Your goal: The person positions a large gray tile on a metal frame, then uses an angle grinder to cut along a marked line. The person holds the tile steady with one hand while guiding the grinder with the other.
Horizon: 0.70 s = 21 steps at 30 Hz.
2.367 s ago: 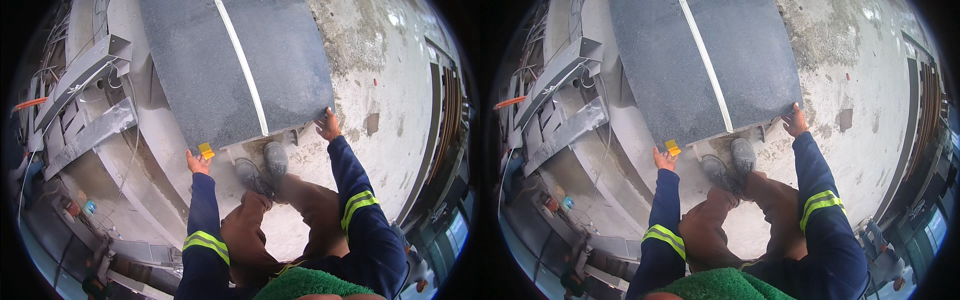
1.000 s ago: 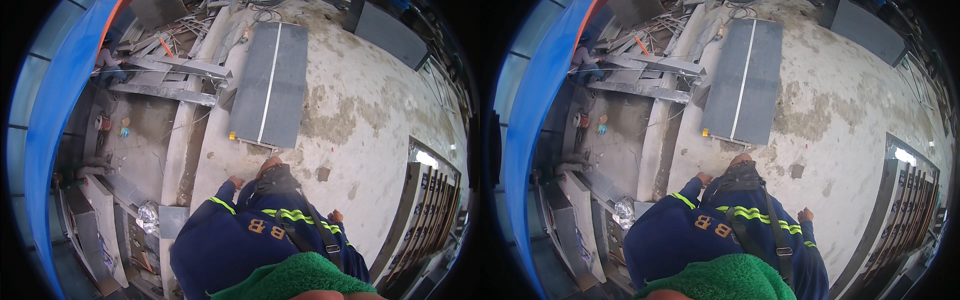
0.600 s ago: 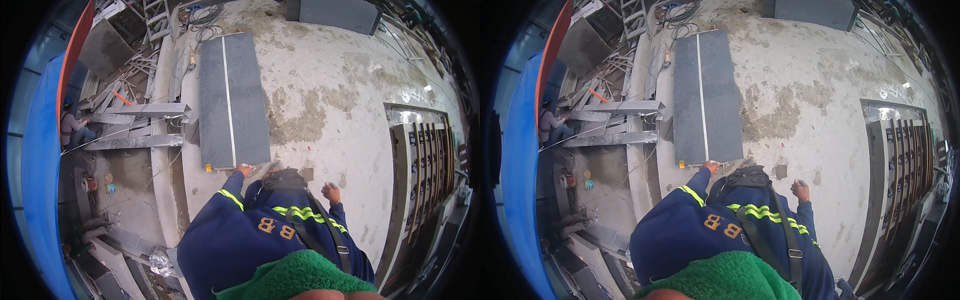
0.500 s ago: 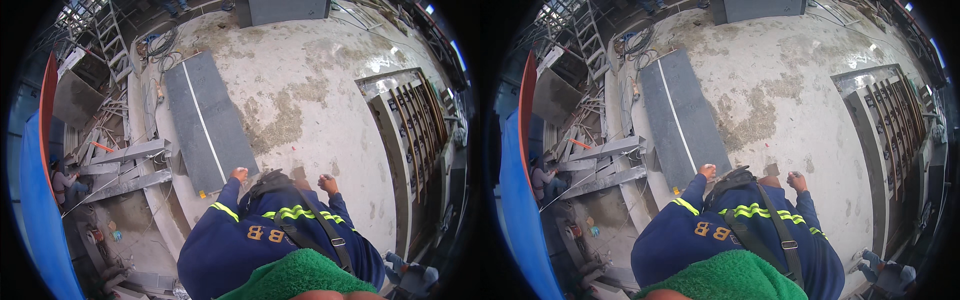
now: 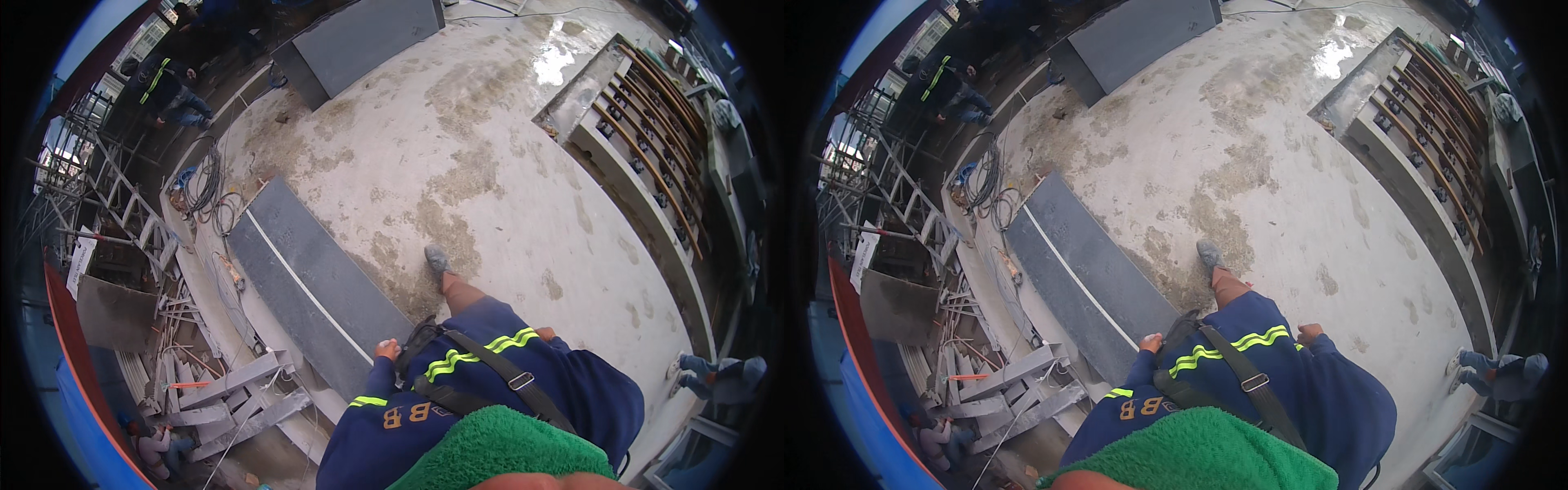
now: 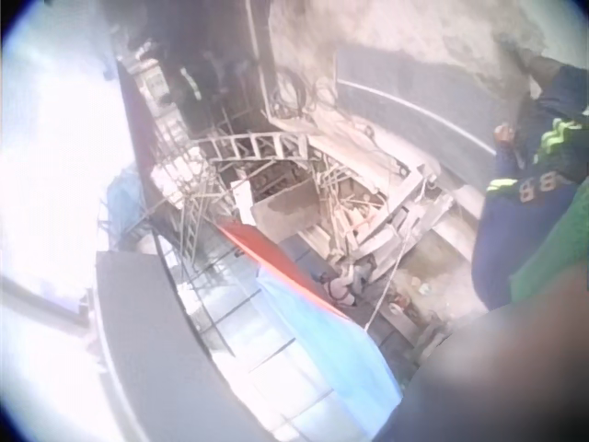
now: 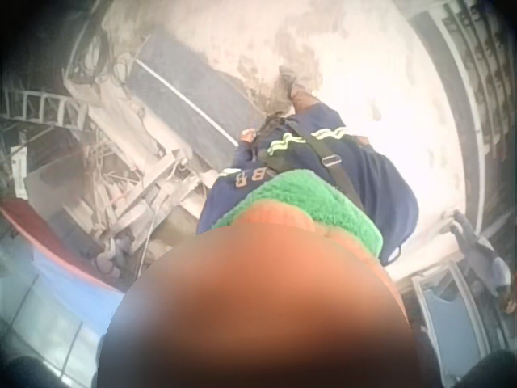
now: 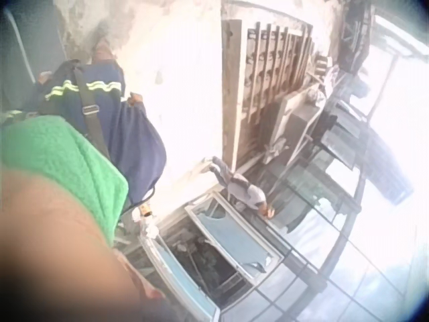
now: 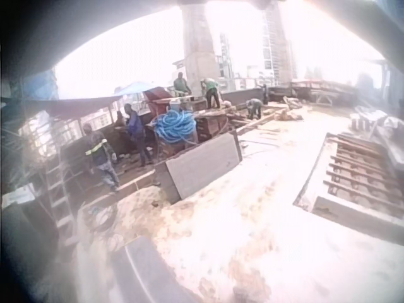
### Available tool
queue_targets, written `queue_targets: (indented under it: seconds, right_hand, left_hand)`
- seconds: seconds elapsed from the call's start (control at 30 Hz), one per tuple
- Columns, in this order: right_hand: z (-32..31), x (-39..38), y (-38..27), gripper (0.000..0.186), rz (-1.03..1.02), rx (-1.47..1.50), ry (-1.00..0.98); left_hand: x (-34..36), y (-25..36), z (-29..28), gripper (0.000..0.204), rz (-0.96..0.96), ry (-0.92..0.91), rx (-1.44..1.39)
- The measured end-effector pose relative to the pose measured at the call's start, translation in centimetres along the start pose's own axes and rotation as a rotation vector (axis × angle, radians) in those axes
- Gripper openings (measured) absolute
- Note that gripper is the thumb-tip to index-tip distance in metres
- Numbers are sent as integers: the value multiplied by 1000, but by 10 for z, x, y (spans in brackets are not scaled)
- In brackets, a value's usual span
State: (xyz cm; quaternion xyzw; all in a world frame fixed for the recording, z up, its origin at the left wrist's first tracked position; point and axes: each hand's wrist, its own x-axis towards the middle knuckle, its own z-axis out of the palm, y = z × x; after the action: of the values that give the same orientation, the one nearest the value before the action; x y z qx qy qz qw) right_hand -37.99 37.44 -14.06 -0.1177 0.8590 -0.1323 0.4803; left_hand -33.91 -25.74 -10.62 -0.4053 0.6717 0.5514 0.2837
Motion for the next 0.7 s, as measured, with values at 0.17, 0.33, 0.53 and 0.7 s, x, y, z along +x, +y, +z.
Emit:
queue_targets:
  seconds: [0.17,0.33,0.53,0.7]
  right_hand:
    - [-171,162,-67,25,92,-378,-14]
    - [-461,317,-262,47,45,352,499]
    - [-668,357,-488,48,-481,653,628]
    - [-673,413,-507,48,-370,674,563]
  left_hand:
    - [18,38,-49,45,138,33,766]
    - [47,155,-81,35,-75,310,-616]
    - [127,274,-142,42,-26,285,-639]
    - [217,335,-236,49,-194,152,-508]
